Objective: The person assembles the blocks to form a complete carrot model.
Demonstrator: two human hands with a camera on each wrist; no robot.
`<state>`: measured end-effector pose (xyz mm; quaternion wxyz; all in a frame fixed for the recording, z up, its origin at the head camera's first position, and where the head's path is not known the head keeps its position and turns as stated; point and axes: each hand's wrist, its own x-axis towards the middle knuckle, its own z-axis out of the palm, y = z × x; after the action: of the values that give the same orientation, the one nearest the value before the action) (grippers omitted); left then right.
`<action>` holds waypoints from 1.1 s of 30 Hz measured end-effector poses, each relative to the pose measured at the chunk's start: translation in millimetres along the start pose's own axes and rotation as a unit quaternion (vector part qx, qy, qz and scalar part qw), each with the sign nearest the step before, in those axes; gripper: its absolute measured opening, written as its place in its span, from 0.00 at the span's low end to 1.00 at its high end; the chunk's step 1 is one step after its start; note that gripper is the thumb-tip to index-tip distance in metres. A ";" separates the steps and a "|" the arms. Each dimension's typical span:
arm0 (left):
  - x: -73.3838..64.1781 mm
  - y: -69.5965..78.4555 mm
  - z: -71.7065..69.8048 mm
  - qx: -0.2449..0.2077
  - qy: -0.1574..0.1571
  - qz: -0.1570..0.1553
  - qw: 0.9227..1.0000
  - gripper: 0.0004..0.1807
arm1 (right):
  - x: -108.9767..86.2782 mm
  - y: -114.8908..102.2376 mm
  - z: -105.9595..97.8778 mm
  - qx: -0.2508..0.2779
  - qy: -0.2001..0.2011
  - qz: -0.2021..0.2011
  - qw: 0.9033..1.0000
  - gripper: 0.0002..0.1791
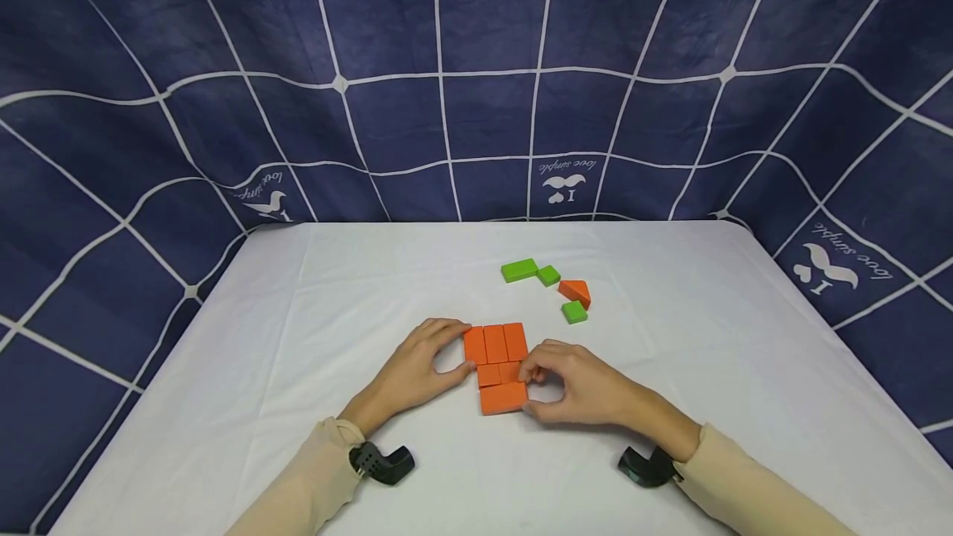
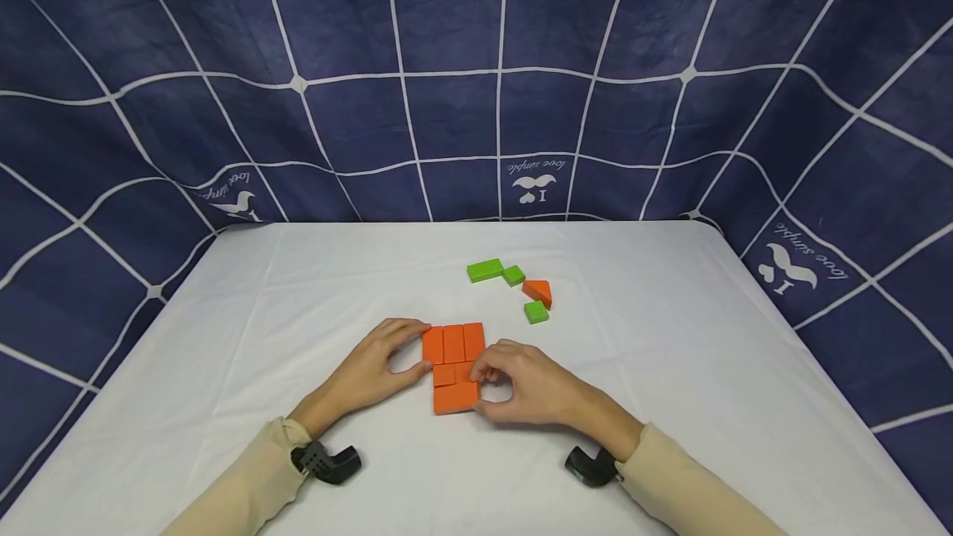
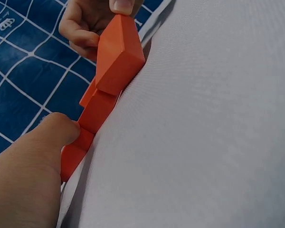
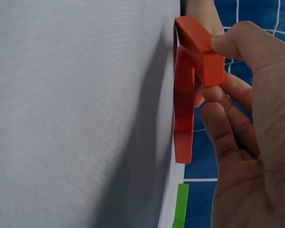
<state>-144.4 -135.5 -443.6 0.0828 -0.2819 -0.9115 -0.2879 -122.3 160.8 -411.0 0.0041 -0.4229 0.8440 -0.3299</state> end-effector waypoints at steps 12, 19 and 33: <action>0.0 -0.4 0.2 0.004 -0.002 -0.003 1.000 0.30 | -1.4 1.5 1.4 -0.041 -0.012 -0.003 0.999 0.14; 0.6 -0.7 0.6 0.005 0.000 0.001 1.000 0.31 | -0.6 1.0 3.0 -0.049 -0.016 -0.001 0.999 0.12; -0.2 -0.4 0.2 0.008 -0.005 -0.008 1.000 0.31 | 0.2 1.4 1.8 -0.061 -0.013 -0.015 0.998 0.11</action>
<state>-144.5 -135.7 -444.0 0.0779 -0.2751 -0.9164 -0.2801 -122.9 160.3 -413.2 -0.0154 -0.4392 0.8560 -0.2723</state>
